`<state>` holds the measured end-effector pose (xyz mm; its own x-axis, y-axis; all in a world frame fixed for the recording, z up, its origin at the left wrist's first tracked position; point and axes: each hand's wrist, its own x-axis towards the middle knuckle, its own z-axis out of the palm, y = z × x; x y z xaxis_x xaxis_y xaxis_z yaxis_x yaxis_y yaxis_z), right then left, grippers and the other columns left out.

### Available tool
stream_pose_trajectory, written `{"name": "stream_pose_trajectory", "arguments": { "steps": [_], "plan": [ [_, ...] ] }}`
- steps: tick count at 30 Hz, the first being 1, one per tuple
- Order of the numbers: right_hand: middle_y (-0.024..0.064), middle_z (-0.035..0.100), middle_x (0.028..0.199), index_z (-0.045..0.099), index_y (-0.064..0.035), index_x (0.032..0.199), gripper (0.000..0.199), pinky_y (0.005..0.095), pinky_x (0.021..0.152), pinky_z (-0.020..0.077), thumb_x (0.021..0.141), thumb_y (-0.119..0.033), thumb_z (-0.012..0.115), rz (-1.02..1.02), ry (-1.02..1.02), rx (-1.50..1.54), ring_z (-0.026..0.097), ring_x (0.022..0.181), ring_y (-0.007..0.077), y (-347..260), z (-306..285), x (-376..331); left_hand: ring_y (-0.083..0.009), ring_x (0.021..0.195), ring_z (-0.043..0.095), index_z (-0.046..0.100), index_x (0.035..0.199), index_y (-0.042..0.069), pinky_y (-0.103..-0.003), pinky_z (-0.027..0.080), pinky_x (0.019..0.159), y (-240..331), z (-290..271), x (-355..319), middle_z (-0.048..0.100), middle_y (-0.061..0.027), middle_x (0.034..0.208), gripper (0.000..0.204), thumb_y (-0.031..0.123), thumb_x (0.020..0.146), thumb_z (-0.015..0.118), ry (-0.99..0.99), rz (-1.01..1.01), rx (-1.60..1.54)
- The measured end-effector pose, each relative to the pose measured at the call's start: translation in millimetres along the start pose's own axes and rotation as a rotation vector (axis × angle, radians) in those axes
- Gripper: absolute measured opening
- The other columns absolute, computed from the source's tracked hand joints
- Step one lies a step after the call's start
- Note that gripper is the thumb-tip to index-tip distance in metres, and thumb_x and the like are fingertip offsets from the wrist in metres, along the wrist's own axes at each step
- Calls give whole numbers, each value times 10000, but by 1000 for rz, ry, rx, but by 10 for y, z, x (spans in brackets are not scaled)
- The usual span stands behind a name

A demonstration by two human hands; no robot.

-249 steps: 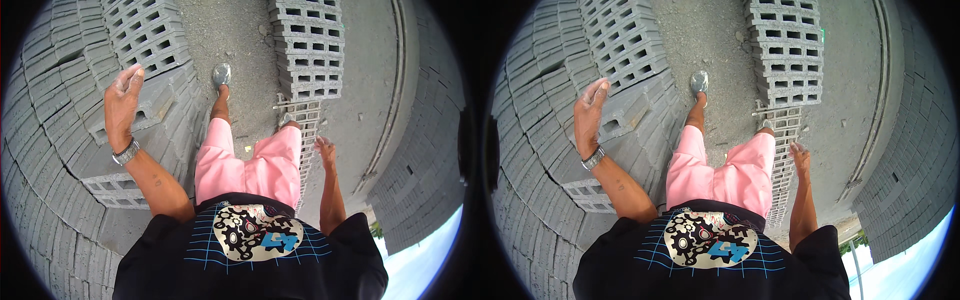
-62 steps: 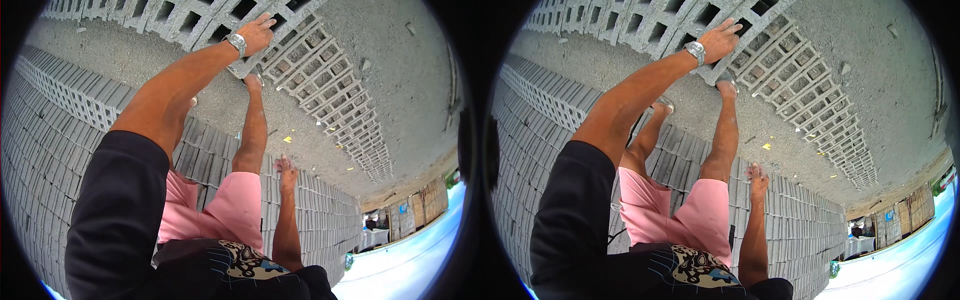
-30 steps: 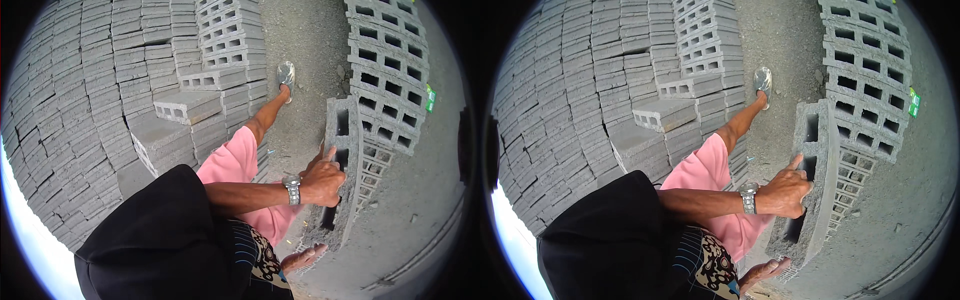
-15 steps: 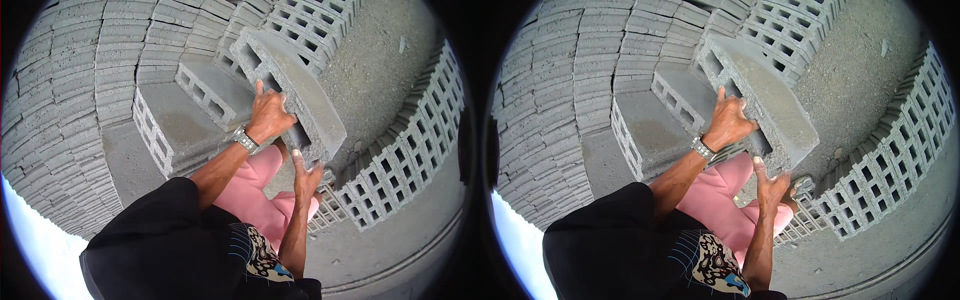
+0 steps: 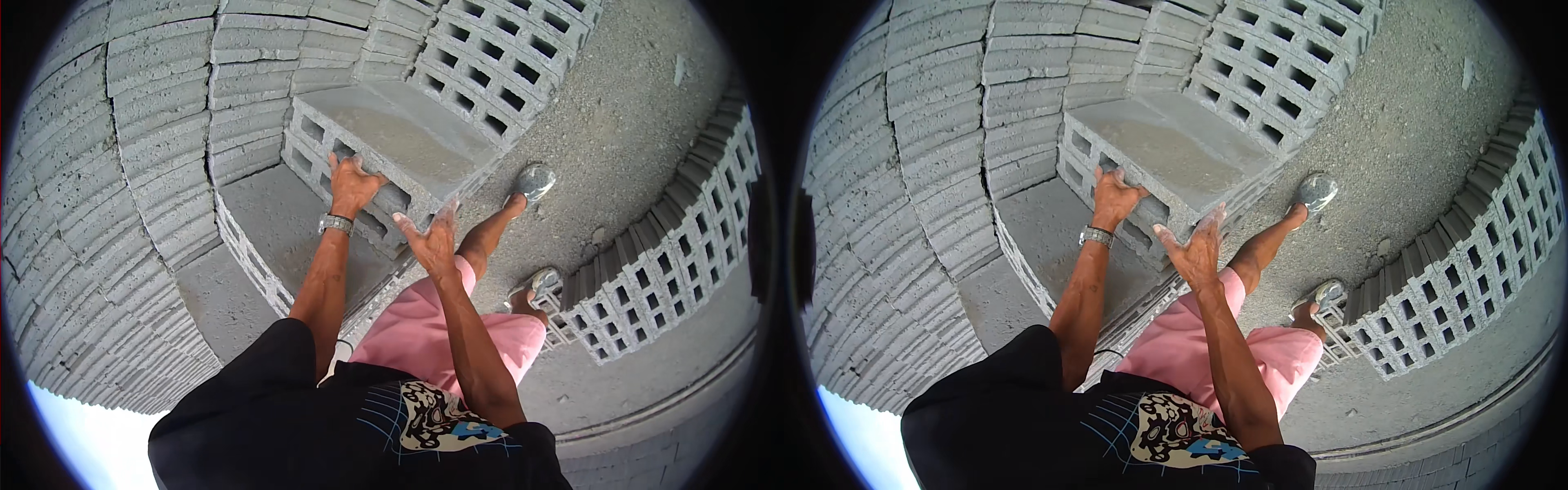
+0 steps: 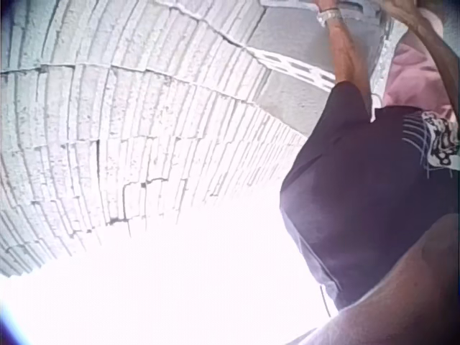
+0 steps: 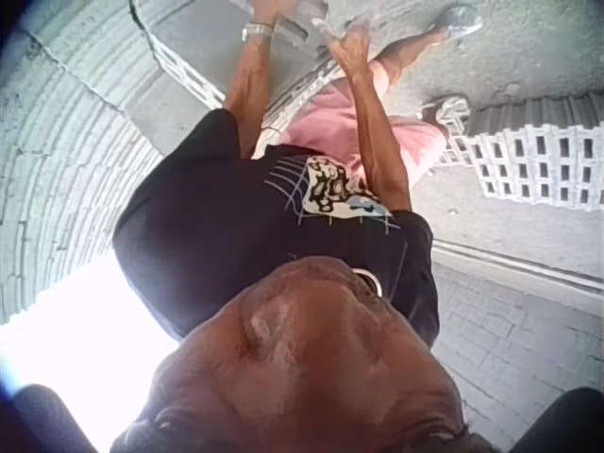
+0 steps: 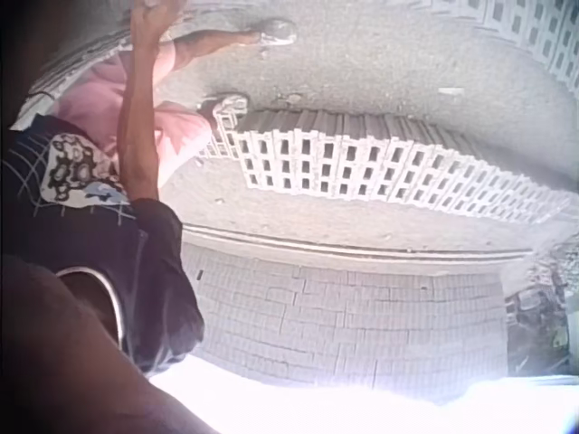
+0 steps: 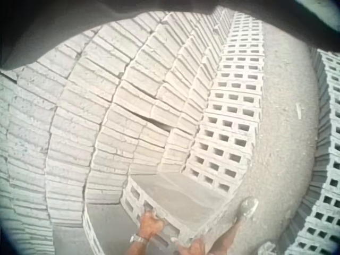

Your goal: The person places a metal tool against a cinder block stack, sets it down, and then picks up individual cinder blocks from the ground by hand and stacks them onto a pile.

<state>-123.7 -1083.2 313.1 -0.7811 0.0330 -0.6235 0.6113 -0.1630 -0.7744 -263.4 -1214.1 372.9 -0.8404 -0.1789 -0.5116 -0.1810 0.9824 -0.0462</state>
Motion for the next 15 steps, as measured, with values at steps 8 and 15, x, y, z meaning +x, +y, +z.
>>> {"name": "stream_pose_trajectory", "arguments": {
  "steps": [8, 15],
  "plan": [
    [429, 59, 1510, 23, 223, 1432, 1255, 509, 1183, 151, 766, -553, 751, 25, 36, -61, 96, 1445, 500, 69, 286, -78, -354, 1190, 550, 639, 1085, -127, -386, 136, 1206, -233, 66, 159, 656, -275, 1062, 651, 345, 667, 803, -102, 52, 91],
    [362, 64, 1552, 48, 192, 1453, 1251, 568, 1157, 177, 760, -588, 736, 96, 72, -97, 83, 1454, 490, -36, 339, -46, -358, 796, 602, 561, 709, -26, -388, 190, 1174, -510, 205, 333, 645, -183, 711, 412, 317, 671, 787, 163, 264, 100]
  ]
}}
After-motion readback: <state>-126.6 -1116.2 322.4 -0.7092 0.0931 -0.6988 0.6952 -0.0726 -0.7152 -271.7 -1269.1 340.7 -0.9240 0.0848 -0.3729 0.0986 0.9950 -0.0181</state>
